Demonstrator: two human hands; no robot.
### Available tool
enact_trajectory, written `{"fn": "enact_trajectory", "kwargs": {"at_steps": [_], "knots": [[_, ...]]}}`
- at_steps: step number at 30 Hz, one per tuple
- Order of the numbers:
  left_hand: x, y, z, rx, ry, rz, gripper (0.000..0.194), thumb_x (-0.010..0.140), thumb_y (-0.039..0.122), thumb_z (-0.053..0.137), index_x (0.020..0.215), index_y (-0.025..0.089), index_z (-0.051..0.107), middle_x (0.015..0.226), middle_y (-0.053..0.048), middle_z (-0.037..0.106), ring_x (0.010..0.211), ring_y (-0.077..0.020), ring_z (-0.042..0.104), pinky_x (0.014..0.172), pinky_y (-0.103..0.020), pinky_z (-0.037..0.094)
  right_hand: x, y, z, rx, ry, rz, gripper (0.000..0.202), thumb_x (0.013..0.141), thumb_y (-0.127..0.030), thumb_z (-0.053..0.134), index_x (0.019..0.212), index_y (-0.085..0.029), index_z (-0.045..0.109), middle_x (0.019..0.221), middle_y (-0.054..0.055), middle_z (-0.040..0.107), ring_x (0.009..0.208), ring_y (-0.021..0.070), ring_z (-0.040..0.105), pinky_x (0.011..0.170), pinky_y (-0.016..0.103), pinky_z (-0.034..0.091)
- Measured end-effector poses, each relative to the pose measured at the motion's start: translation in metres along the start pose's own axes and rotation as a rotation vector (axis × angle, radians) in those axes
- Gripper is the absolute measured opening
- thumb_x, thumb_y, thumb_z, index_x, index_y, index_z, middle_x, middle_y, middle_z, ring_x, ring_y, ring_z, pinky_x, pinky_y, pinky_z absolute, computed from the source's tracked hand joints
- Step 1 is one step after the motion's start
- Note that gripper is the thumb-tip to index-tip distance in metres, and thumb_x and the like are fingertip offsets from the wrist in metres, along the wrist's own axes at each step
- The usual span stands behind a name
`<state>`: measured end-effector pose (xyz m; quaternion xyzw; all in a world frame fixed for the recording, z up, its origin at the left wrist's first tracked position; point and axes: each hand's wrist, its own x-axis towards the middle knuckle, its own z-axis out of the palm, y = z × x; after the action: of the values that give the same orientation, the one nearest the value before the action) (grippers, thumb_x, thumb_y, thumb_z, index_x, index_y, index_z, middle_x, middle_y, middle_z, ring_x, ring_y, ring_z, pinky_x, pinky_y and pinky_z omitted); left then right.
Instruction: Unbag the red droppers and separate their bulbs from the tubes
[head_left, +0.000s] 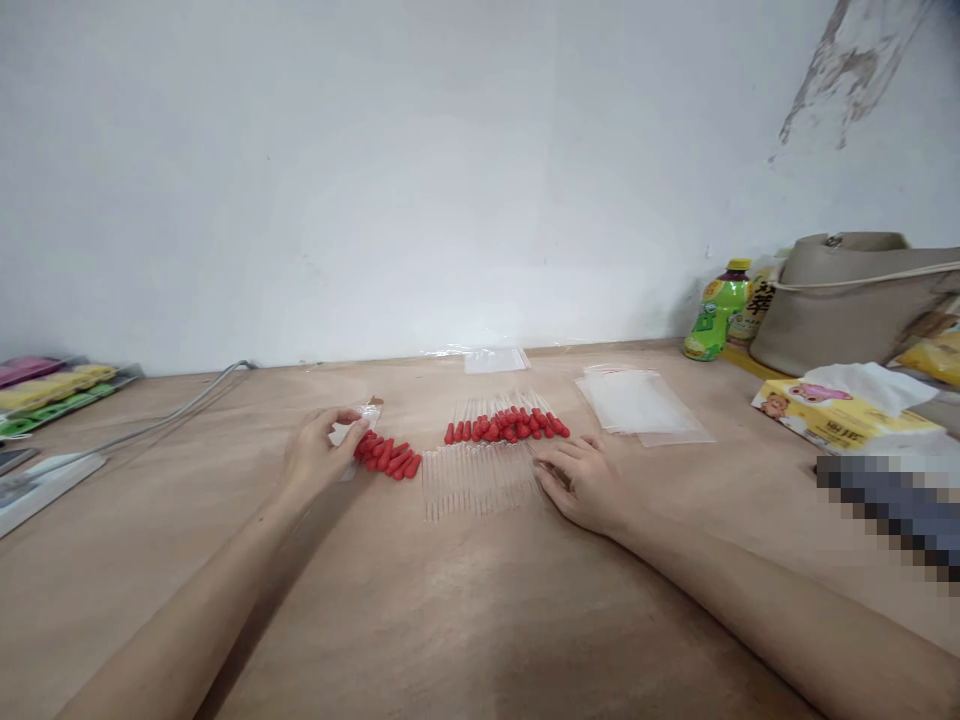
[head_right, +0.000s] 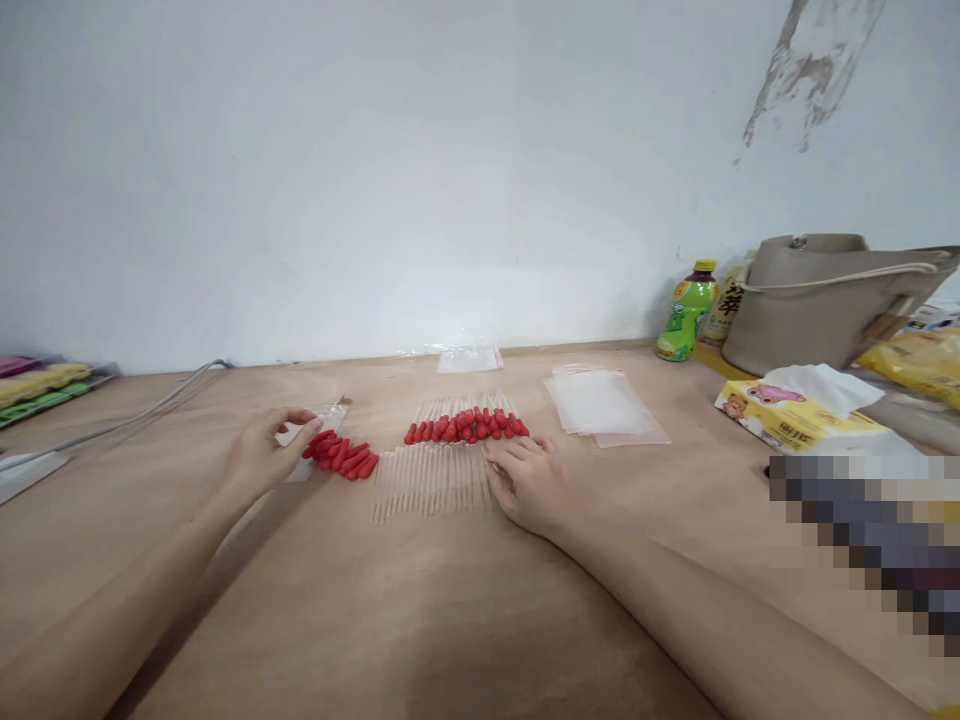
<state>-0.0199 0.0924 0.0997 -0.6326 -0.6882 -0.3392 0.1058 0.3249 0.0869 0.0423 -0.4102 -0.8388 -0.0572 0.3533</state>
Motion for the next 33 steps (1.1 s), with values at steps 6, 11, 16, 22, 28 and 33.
{"fn": "enact_trajectory", "kwargs": {"at_steps": [6,11,16,22,28,33], "knots": [[0.014,0.062,0.015,0.243,-0.321,0.207,0.028,0.075,0.041,0.045,0.080,0.023,0.066,0.099,-0.005,0.063,0.100,-0.0263,0.051,0.087,-0.039,0.035,-0.002,-0.001,-0.003,-0.010,-0.071,-0.018,0.017,0.079,-0.029,0.051,0.090,-0.022,0.062,0.092,0.003,0.065,0.088,0.0188,0.055,0.085,0.035,0.031],[0.028,0.092,0.046,0.274,-0.480,0.125,0.028,0.071,0.038,0.046,0.064,0.022,0.068,0.076,-0.007,0.068,0.083,-0.0260,0.060,0.088,-0.043,0.033,-0.001,-0.001,-0.006,-0.016,-0.129,-0.019,0.021,0.081,-0.034,0.049,0.092,-0.022,0.062,0.091,0.004,0.065,0.089,0.0194,0.054,0.086,0.037,0.031],[0.032,0.105,0.054,0.288,-0.553,0.029,0.026,0.065,0.037,0.050,0.057,0.018,0.066,0.070,-0.011,0.068,0.077,-0.0276,0.062,0.078,-0.039,0.040,-0.001,-0.001,-0.003,0.007,-0.116,-0.036,0.024,0.082,-0.037,0.049,0.094,-0.021,0.061,0.091,0.006,0.064,0.090,0.0200,0.054,0.086,0.037,0.031],[0.032,0.111,0.054,0.273,-0.569,-0.006,0.020,0.062,0.029,0.052,0.047,0.018,0.059,0.049,-0.010,0.061,0.057,-0.0255,0.061,0.057,-0.033,0.042,0.000,0.001,-0.002,0.068,-0.109,-0.067,0.021,0.084,-0.034,0.047,0.092,-0.020,0.060,0.084,0.005,0.065,0.085,0.0198,0.054,0.084,0.038,0.033],[0.039,0.102,0.054,0.219,-0.507,0.012,0.026,0.067,0.032,0.049,0.046,0.018,0.054,0.043,-0.005,0.055,0.048,-0.0201,0.056,0.049,-0.027,0.036,0.000,0.001,-0.002,0.076,-0.089,-0.040,0.019,0.084,-0.032,0.047,0.094,-0.020,0.059,0.088,0.005,0.065,0.086,0.0197,0.054,0.083,0.038,0.035],[0.027,0.099,0.034,0.145,-0.423,0.075,0.028,0.080,0.035,0.039,0.069,0.017,0.057,0.059,-0.005,0.060,0.057,-0.0197,0.057,0.054,-0.028,0.036,0.001,0.004,0.001,0.118,0.001,0.020,0.024,0.084,-0.030,0.046,0.104,-0.020,0.055,0.101,0.007,0.060,0.094,0.0206,0.054,0.083,0.037,0.039]]}}
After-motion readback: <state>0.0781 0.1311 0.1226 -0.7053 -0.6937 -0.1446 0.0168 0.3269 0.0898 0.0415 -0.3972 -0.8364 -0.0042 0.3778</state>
